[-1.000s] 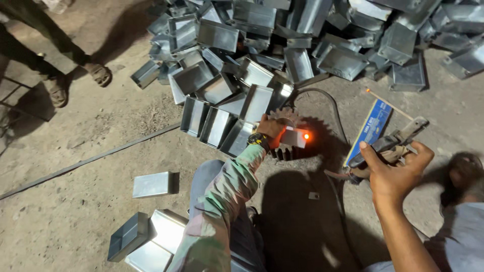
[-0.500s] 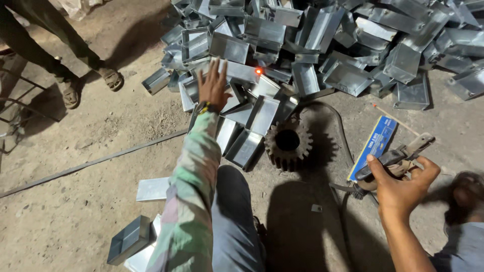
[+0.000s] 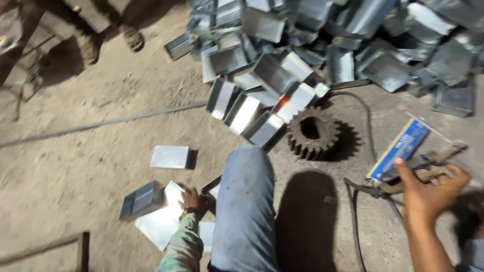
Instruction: The person welds the edges of small metal boxes by hand while sitting on the floor, using a welding rod and clamp to fuse joints on several items from a large pile.
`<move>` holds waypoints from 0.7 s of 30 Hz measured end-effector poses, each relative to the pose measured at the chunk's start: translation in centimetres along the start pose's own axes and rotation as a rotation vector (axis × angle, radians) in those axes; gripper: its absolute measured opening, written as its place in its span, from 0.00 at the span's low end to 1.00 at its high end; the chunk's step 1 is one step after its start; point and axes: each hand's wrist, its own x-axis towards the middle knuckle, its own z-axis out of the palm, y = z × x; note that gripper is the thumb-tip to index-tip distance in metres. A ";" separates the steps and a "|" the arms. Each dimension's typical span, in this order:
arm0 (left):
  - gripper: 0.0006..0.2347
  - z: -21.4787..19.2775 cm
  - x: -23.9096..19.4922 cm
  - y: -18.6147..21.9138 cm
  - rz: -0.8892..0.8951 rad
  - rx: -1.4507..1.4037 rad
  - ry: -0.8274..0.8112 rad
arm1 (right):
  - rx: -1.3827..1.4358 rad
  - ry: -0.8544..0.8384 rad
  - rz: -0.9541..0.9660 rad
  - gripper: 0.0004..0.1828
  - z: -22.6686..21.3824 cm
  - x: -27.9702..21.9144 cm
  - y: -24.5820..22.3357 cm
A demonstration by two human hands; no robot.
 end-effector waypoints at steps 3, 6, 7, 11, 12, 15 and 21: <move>0.26 3.1 -3.5 -2.1 0.062 -0.019 -0.131 | 0.144 -0.070 0.118 0.37 0.1 0.2 -0.1; 0.16 4.9 -3.3 -2.9 0.192 -0.195 0.267 | 0.521 -0.263 0.623 0.27 1.1 -0.3 -0.3; 0.20 5.2 -2.9 -3.2 0.130 -0.081 0.114 | 0.550 -0.322 0.750 0.27 1.5 -1.4 -0.2; 0.30 5.3 -1.2 -3.0 -0.207 -0.185 0.011 | 0.431 -0.488 0.862 0.26 2.1 -5.5 0.2; 0.33 5.1 -0.6 -2.6 -0.310 -0.242 0.038 | 0.408 -0.501 0.863 0.26 2.1 -6.1 0.2; 0.45 4.7 -0.2 -2.0 -0.544 -0.325 0.136 | 0.356 -0.514 0.846 0.25 1.7 -6.8 0.2; 0.18 5.5 -0.1 1.9 0.207 -0.587 0.536 | 0.275 -0.477 0.690 0.24 -0.3 -3.0 -2.2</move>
